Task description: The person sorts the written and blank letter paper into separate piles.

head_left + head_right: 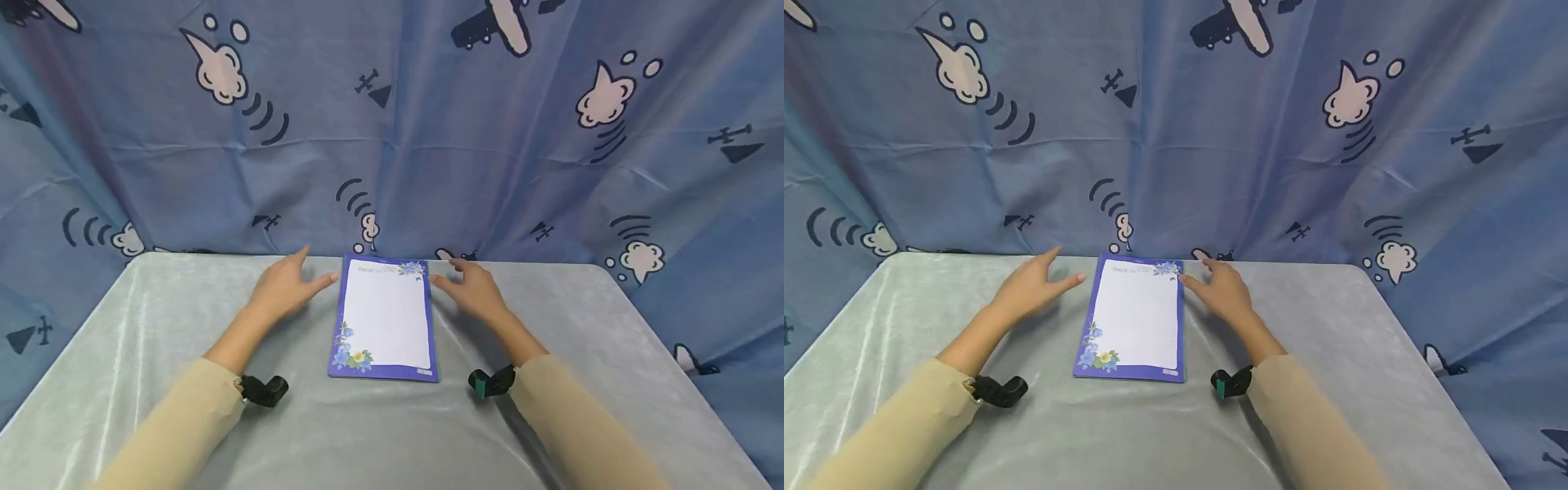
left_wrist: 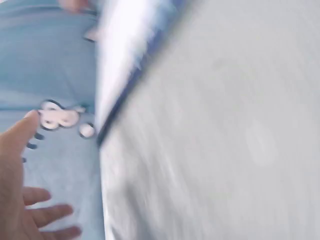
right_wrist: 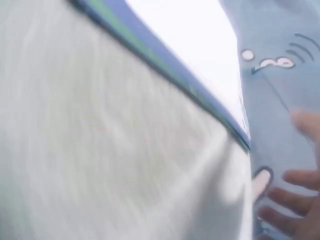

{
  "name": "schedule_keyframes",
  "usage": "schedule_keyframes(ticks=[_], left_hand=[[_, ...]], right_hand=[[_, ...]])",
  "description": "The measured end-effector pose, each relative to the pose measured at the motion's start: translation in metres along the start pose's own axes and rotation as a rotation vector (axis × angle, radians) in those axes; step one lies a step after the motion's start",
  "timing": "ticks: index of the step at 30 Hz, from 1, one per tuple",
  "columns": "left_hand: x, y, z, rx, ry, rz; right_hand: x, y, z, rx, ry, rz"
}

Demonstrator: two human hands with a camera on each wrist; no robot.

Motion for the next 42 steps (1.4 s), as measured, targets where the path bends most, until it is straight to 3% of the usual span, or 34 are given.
schedule_keyframes(ticks=[6,10,12,15,20,24,29,42], left_hand=[[-0.014,-0.032,0.014,-0.092,0.047,-0.323],[-0.011,-0.050,0.020,-0.187,0.088,-0.550],[-0.008,-0.057,0.020,-0.239,0.096,-0.596],[-0.004,-0.067,0.017,-0.267,0.070,-0.554],[-0.008,-0.072,0.018,-0.273,-0.079,-0.335],[-0.009,-0.073,0.019,-0.275,-0.138,-0.209],[-0.004,-0.077,0.015,-0.259,-0.124,-0.184],[-0.006,-0.074,0.016,-0.233,-0.182,-0.153]], right_hand=[[-0.008,-0.024,-0.001,-0.062,-0.012,0.162],[-0.012,-0.040,0.002,-0.136,0.002,0.233],[-0.014,-0.046,0.004,-0.162,0.013,0.263],[-0.018,-0.052,0.003,-0.186,0.034,0.275],[-0.021,-0.049,0.003,-0.274,0.119,0.243],[-0.020,-0.050,0.004,-0.262,0.160,0.231],[-0.018,-0.055,0.002,-0.237,0.197,0.216],[-0.015,-0.053,0.000,-0.255,0.214,0.202]])
Point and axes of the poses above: each hand's wrist, its own z-axis towards the middle knuckle, its own y-axis out of the back of the hand, x = y × z, the point moved 2 cm from there along z, towards the middle knuckle, and after that the axes turned 12 degrees about -y, right-handed, at the moved point
